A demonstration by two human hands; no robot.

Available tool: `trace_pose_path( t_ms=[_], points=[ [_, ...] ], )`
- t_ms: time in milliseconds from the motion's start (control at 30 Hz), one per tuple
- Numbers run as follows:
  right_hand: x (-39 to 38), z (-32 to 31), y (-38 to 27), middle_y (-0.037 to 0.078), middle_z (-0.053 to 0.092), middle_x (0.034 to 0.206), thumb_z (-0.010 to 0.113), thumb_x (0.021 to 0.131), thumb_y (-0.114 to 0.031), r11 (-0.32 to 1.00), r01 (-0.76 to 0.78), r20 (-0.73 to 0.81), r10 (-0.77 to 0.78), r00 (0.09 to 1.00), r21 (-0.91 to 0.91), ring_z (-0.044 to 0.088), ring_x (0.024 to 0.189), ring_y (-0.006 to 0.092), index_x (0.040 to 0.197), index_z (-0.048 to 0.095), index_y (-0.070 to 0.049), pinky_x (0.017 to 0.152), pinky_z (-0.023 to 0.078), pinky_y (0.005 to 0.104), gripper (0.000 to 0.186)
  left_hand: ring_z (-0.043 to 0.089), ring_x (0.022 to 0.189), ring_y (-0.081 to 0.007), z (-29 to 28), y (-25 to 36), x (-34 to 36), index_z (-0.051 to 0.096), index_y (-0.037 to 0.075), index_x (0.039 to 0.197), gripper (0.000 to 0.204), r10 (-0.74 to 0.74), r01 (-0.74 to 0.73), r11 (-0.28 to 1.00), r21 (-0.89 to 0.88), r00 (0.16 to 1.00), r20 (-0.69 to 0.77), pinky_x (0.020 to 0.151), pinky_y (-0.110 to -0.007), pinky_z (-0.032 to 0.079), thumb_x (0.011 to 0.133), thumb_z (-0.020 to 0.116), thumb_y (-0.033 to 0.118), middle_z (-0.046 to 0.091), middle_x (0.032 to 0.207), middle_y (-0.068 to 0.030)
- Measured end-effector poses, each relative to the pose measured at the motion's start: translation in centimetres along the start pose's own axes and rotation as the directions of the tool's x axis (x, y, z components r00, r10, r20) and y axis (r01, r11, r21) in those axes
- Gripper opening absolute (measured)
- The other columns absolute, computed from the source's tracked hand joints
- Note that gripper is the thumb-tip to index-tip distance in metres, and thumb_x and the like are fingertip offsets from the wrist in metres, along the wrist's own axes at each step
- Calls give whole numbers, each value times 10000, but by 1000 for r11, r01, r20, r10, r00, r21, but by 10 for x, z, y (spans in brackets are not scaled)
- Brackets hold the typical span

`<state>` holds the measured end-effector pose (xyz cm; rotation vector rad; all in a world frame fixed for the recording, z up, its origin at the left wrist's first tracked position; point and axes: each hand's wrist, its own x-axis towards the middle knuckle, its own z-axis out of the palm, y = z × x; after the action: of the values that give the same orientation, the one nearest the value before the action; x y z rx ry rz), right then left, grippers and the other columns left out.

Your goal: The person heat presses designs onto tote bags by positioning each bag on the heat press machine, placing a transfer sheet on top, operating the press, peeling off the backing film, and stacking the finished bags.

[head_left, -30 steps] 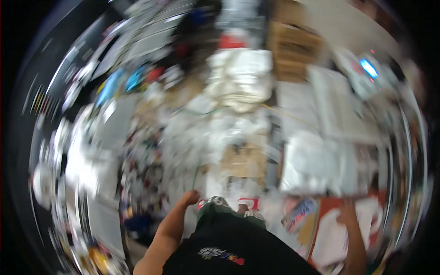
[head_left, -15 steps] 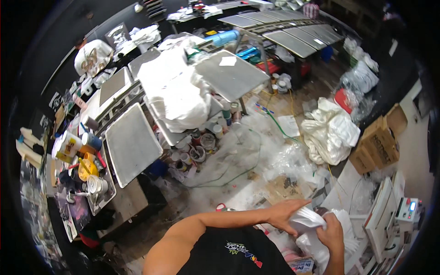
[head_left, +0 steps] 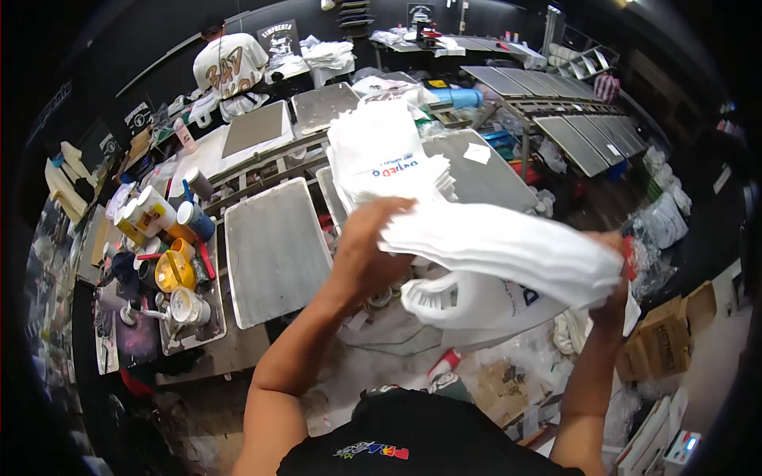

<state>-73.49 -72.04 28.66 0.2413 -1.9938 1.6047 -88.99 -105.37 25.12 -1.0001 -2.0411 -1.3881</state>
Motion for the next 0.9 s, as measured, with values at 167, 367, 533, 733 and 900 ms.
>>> trace_pose_path(
  t_ms=[167, 367, 533, 733, 900],
  points=[
    [161, 2, 60, 99, 632, 1129, 654, 940, -271, 982, 190, -3, -190, 982, 5, 630, 1005, 179, 1261, 528, 13, 861, 525, 322, 446, 626, 1084, -207, -17, -47, 56, 540, 14, 1264, 525, -241, 103, 886, -452, 936, -258, 985, -318, 478, 813, 793, 109, 643, 1164, -109],
    [367, 100, 126, 60, 679, 1014, 736, 891, -263, 949, -147, 389, 28, 921, 279, 644, 871, 117, 1207, 582, -26, 746, 510, 255, 424, 621, 889, -123, -35, -131, 152, 550, -24, 1192, 312, -420, 223, 851, -475, 832, -361, 798, -260, 496, 985, 611, 201, 674, 1023, -85],
    [453, 188, 294, 110, 677, 1066, 756, 867, -245, 828, -499, 582, 281, 763, 256, 669, 839, 171, 1239, 564, -7, 741, 550, 289, 481, 648, 916, -179, -28, -284, 176, 502, -9, 1285, 509, -755, 764, 620, -178, 520, -399, 758, -300, 531, 889, 707, 236, 668, 1064, -157],
    [374, 229, 508, 223, 630, 1210, 751, 814, -223, 798, -503, 544, 598, 589, -332, 662, 1022, 284, 1368, 447, 37, 869, 541, 372, 684, 662, 948, -260, 16, -389, 60, 382, -8, 1401, 725, -932, 961, 252, 111, 272, -242, 786, -422, 561, 806, 748, 186, 639, 1112, -224],
    [352, 233, 528, 250, 607, 1249, 729, 756, -181, 880, -397, 385, 472, 793, -260, 631, 1099, 368, 1452, 341, 17, 963, 487, 402, 821, 676, 955, -276, 26, -395, 59, 358, -16, 1425, 799, -935, 970, 244, 12, 238, -262, 801, -406, 550, 770, 775, 174, 662, 1083, -229]
  ],
)
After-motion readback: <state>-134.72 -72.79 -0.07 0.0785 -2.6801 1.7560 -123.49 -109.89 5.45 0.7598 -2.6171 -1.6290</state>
